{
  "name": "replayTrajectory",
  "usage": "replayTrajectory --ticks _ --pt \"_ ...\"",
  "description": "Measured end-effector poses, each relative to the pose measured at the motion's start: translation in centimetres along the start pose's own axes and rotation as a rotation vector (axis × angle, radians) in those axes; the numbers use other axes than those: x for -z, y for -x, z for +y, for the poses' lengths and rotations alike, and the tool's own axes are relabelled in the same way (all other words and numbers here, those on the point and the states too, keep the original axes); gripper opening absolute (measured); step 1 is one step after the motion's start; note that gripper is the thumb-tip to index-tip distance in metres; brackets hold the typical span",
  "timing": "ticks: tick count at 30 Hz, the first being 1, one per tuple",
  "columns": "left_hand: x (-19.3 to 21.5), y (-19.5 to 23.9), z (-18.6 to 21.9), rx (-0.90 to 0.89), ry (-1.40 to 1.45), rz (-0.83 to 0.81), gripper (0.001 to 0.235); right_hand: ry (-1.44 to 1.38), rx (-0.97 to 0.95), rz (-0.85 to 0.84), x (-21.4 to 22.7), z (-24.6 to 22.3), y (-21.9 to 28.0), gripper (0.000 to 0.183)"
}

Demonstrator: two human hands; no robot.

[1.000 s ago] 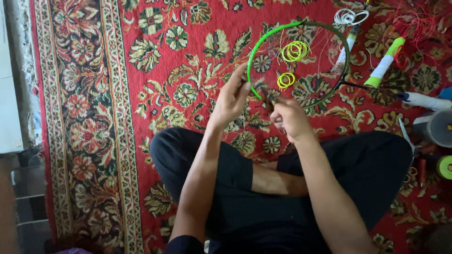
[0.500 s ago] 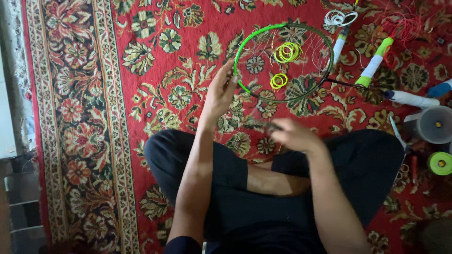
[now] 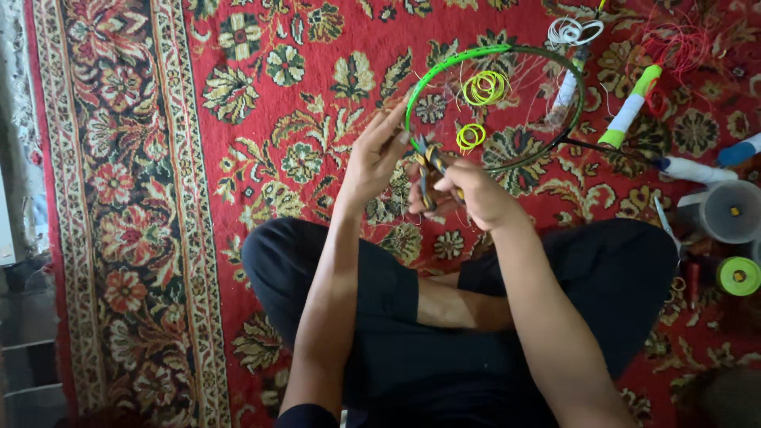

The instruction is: The person sits on a rug and uses pliers to cut and remove a green string from the frame of a badminton racket. They then use a red-handled tool to scrape or clean the racket's frame.

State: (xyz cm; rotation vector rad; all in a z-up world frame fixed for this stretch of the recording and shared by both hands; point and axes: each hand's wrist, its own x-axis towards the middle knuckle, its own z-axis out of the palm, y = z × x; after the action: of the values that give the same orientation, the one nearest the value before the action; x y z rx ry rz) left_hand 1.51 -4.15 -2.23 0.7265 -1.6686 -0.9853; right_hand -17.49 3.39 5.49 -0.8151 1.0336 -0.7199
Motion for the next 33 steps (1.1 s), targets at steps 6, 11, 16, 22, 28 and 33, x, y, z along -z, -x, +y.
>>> replayTrajectory --ticks 6,11,16,22,28,33 --pt "-0.1 0.3 0.0 -0.006 0.041 0.003 0.045 -0.101 0.011 0.159 0.4 2.1 -3.5 0.032" --pt "-0.2 0.3 0.0 -0.062 0.02 0.017 0.048 -0.009 0.055 0.2 -0.7 1.1 -3.4 0.029" --pt "-0.2 0.4 0.4 -0.068 -0.016 0.014 0.048 0.084 0.084 0.205 -0.3 1.5 -3.9 0.028" --pt "-0.3 0.9 0.4 -0.036 -0.02 0.006 0.049 0.139 0.136 0.371 -2.1 0.9 -3.0 0.019" --pt "-0.2 1.1 0.2 0.002 -0.005 0.012 0.046 -0.367 0.061 0.316 -1.1 3.0 -3.5 0.02" --pt "-0.3 1.3 -1.5 0.079 0.033 0.026 0.048 -0.759 0.169 0.653 1.6 6.4 -2.3 0.017"
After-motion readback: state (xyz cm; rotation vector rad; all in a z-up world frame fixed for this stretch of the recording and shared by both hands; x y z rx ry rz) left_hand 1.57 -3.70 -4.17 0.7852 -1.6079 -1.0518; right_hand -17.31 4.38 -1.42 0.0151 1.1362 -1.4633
